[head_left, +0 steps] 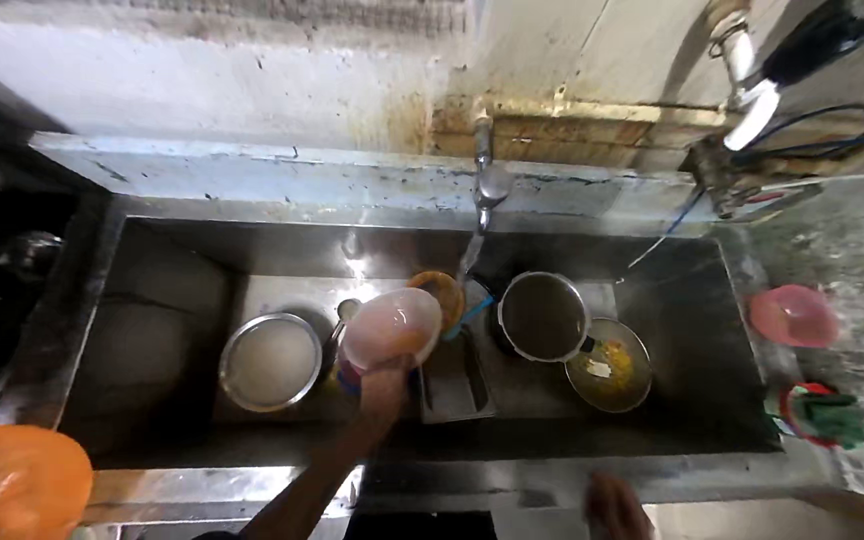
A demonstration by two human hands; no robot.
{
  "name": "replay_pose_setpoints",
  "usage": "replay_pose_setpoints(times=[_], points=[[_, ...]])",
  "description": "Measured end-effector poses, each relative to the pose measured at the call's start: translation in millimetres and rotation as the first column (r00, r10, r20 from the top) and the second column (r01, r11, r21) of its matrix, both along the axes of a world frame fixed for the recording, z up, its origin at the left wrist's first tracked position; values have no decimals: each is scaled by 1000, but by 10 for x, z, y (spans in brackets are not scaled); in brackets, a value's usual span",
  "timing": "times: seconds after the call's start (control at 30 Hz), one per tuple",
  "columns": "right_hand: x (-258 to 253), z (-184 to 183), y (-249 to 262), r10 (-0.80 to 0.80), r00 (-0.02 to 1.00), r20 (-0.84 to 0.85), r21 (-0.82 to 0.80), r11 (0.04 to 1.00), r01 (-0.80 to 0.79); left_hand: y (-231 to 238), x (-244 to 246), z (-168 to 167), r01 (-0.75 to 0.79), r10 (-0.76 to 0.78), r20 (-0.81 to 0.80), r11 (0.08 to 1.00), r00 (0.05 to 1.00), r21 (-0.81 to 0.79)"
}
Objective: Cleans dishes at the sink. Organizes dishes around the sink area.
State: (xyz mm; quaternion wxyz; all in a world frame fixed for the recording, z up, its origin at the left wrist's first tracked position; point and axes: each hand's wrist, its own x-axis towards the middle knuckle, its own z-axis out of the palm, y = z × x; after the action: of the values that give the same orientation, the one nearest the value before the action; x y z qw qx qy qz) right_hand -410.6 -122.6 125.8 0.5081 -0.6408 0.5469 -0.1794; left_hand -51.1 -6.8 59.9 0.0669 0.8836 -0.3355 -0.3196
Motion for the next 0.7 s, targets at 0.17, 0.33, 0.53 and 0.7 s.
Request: replay_pose_setpoints(times=[0.17,0.33,0.53,0.7], points=[[2150,-494,-912,151,962,227,634,726,-264,-266,-505,45,340,-176,420,870,890,-356],[2736,-556,-1560,175,963,204,611,746,-265,-587,-134,292,-90,230,283,896,931,-435],[2406,-500,-1516,132,971,201,592,773,-227,-917,111,174,-818,607,-562,507,562,-271],[2715,-319,-1646,93,964,249,543,811,-219,-1446,653,72,-887,630,-644,423,434,-184]])
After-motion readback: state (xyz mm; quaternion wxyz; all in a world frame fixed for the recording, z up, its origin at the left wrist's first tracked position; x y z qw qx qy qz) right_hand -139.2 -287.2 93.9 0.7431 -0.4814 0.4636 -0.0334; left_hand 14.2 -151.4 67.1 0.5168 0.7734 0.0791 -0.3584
